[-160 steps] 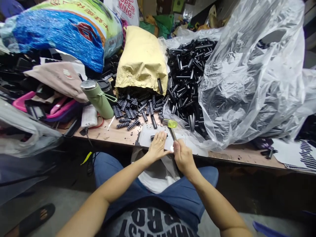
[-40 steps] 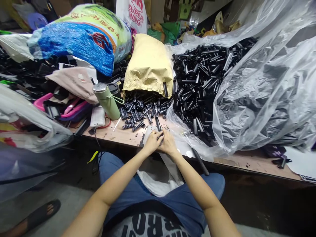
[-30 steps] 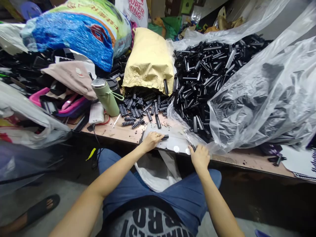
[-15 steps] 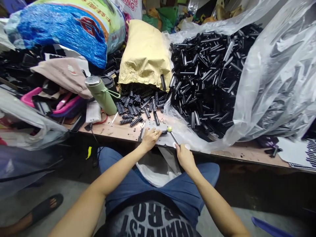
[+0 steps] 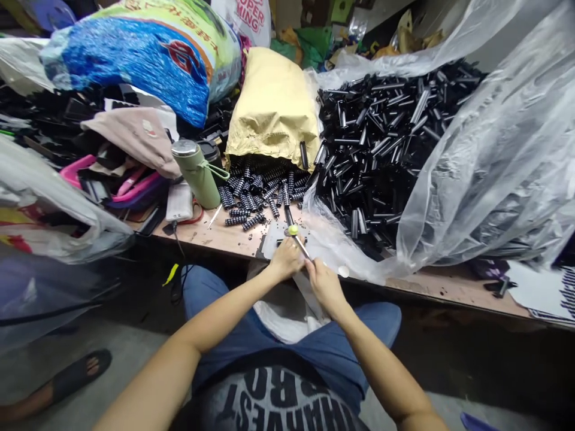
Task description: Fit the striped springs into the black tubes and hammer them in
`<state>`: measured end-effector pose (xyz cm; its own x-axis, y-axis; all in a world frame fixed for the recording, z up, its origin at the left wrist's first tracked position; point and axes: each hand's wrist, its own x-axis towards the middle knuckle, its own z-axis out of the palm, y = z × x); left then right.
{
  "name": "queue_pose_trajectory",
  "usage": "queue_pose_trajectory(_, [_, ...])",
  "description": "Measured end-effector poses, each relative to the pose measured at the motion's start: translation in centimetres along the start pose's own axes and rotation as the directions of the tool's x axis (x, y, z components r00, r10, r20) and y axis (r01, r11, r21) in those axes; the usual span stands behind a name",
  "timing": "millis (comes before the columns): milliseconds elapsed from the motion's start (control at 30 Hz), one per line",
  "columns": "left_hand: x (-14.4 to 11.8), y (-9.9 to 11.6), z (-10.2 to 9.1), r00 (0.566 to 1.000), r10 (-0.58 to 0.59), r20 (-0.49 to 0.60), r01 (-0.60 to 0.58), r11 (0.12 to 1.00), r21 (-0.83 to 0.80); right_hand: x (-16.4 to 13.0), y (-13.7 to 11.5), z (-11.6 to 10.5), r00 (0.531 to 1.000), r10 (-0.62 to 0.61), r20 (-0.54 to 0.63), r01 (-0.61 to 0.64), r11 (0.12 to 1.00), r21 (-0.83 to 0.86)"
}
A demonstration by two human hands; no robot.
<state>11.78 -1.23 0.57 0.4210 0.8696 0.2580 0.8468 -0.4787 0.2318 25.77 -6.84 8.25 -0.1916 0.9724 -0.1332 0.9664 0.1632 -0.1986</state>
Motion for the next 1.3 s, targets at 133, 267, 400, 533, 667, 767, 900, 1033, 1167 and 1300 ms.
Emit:
queue_pose_trajectory(133, [-1.1,2.0,-1.2,0.998,-0.060,0.032,0.062,0.996,-0.057,1.8,5.1,-1.1,0.997,0.071,0.005,-0.070,0.994,-0.082])
queue_pose_trajectory(267, [-4.8,3.6,-1.9,1.000,0.018,-0.007,-0.019,0.992,-0.121,3.8,10.8,-0.6,0.990,0.140,-0.031,-0.144,0.963,-0.230])
queue_pose_trajectory(400, [-3.5,-2.0,-4.0,0.898,-0.387,-0.209,0.391,0.920,-0.021,5.0,12.9,-0.1,0.971,0.089,-0.221,-0.159,0.932,-0.325])
queue_pose_trajectory(533, [0.2,-9.5,-5.4,0.896,-0.416,-0.153,0.434,0.894,0.111,7.1,7.8,-0.2,0.918,-0.103,-0.383,0.035,0.983,-0.181])
queue_pose_trajectory(667, [-0.1,-11.8,-5.0,0.918,-0.361,-0.168,0.377,0.923,0.080,11.7,-2.3,1.2,0.922,-0.311,-0.232,0.344,0.932,0.118])
queue_pose_trajectory(767, [-2.2,-11.7,-4.9,0.869,-0.374,-0.325,0.356,0.927,-0.115,15.0,-8.3,2.6,0.918,-0.340,-0.204,0.375,0.911,0.172])
queue_pose_trajectory(900, [-4.0,-11.3,-5.7,0.782,-0.494,-0.380,0.332,0.846,-0.417,16.9,-10.7,3.4,0.939,-0.300,-0.168,0.338,0.896,0.289])
queue_pose_trajectory(1033, [-3.9,-10.3,-6.3,0.826,-0.525,-0.203,0.370,0.778,-0.507,16.6,-9.5,2.9,0.944,-0.294,-0.152,0.331,0.856,0.398])
queue_pose_trajectory(1167, [-3.5,-9.1,-6.2,0.832,-0.535,-0.146,0.413,0.774,-0.480,15.5,-8.5,2.3,0.945,-0.254,-0.205,0.326,0.730,0.601])
queue_pose_trajectory(1300, [-3.5,-8.4,-6.1,0.840,-0.532,-0.108,0.432,0.775,-0.462,14.5,-8.0,2.3,0.939,-0.215,-0.268,0.342,0.522,0.781])
